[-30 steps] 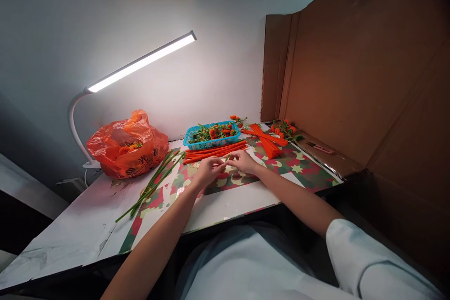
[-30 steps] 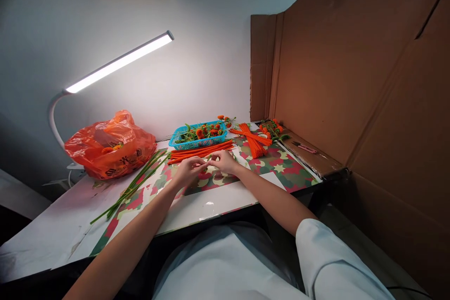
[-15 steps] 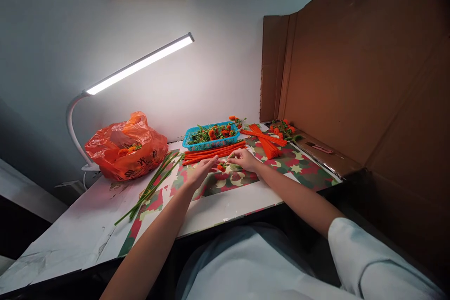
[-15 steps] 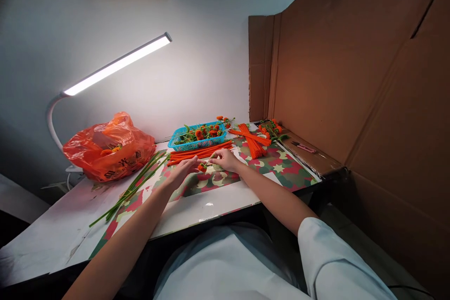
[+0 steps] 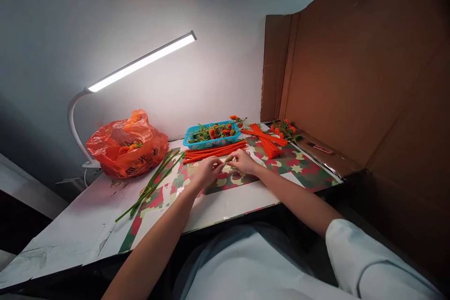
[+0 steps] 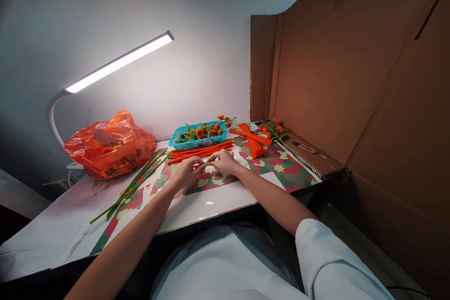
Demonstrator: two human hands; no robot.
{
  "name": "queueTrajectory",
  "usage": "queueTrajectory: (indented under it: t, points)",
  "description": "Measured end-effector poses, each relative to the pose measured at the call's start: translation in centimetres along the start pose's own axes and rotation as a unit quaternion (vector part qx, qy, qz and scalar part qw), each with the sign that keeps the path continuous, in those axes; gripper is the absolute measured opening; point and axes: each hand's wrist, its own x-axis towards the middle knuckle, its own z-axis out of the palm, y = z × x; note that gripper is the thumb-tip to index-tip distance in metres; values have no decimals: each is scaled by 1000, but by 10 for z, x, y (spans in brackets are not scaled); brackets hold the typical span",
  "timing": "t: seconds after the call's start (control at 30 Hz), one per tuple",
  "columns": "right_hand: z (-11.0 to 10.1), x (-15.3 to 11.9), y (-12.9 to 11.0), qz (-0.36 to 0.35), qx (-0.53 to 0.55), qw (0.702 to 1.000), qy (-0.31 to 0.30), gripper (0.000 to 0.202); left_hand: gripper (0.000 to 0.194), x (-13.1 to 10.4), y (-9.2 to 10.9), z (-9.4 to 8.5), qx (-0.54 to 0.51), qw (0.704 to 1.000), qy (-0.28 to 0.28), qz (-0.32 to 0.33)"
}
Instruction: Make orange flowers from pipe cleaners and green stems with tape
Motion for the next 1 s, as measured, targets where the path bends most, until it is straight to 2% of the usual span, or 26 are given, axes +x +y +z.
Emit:
queueTrajectory:
  t: [0.07, 0.17, 0.23, 0.33, 0.43, 0.53, 0.63, 0.73, 0.8, 0.87, 0.93, 1.0]
  points:
    - [-2, -2, -2, -28, -13, 999, 8, 8, 30, 0, -4, -4, -110, 991, -73, -30]
    - [-3, -2, -1, -51, 12, 999, 1, 8, 40, -1, -10, -9, -252, 951, -168, -63]
    - [-2, -1, 1, -52, 46, 998, -11, 9, 42, -1, -13, -11, -295, 933, -192, -68]
    - [0, 1, 4, -48, 83, 995, -28, 11, 41, -1, -13, -11, -315, 927, -195, -62]
    - [2, 2, 4, -36, 78, 996, -18, 13, 41, -1, -10, -9, -293, 941, -157, -63]
    - [4, 4, 4, -12, 57, 998, -1, 15, 39, -2, -6, -3, -202, 977, -48, -49]
    - [7, 4, 2, 19, 46, 999, 5, 19, 27, -2, -3, 3, -80, 995, 61, 14]
    - [7, 3, -1, 44, 25, 999, 21, 18, 20, 0, -1, 7, 3, 996, 86, 38]
    - [6, 1, -4, 42, 6, 998, 36, 13, 21, 0, -1, 5, 7, 997, 69, 32]
    - [3, -1, -7, 14, -3, 999, 44, 9, 23, 1, -1, 1, -33, 999, 31, 16]
    - [0, -4, -8, -27, 3, 999, 35, 7, 27, 0, -2, -4, -108, 993, -44, -11]
    - [-2, -6, -8, -60, 18, 998, 11, 7, 32, 0, -3, -10, -196, 970, -138, -34]
